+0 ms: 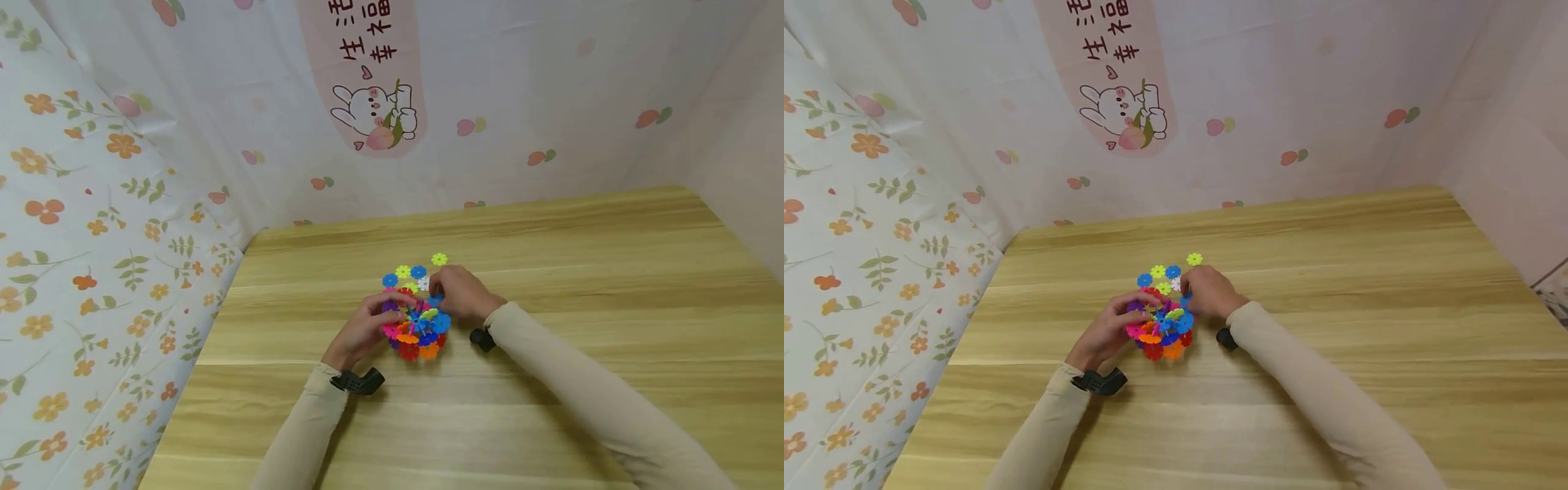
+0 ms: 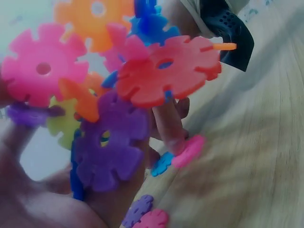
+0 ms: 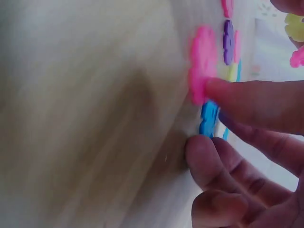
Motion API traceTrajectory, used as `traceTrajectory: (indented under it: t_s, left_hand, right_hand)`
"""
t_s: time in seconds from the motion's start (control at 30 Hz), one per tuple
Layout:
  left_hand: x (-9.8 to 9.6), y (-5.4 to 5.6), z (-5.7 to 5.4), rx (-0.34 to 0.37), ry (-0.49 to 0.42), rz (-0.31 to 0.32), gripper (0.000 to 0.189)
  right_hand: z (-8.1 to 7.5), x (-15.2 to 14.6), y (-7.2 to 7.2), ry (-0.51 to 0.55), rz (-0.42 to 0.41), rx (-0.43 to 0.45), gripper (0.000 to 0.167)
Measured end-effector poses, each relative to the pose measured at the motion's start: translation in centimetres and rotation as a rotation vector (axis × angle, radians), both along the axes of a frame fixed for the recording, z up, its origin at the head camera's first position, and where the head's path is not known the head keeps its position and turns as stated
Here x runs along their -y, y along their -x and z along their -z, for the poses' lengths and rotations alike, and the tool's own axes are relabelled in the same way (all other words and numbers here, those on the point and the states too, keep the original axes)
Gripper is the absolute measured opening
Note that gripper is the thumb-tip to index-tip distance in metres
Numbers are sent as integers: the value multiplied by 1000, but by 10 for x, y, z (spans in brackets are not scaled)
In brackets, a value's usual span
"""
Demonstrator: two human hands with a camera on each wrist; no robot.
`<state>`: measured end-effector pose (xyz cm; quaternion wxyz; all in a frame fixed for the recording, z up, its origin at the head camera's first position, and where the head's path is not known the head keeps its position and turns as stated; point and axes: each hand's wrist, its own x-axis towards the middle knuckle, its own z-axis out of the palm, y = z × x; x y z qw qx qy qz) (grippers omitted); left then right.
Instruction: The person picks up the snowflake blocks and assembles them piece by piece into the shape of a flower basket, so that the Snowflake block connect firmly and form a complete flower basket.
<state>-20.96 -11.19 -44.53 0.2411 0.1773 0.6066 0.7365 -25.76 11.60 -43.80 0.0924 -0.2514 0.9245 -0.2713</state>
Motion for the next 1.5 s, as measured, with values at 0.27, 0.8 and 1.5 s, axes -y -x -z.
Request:
traceTrajectory:
  t_s: [0.27, 0.8, 1.5]
  left_hand:
    - [-8, 5, -1, -65, 9, -51, 27]
    - [-10, 8, -3, -102, -19, -93, 31]
    - [-7, 10, -6, -84, -90, -70, 30]
  right_hand:
    - [-4, -22, -1, 58, -2, 175, 30]
    - [-6, -22, -7, 30, -31, 96, 11]
    - [-10, -32, -12, 370, 57, 209, 12]
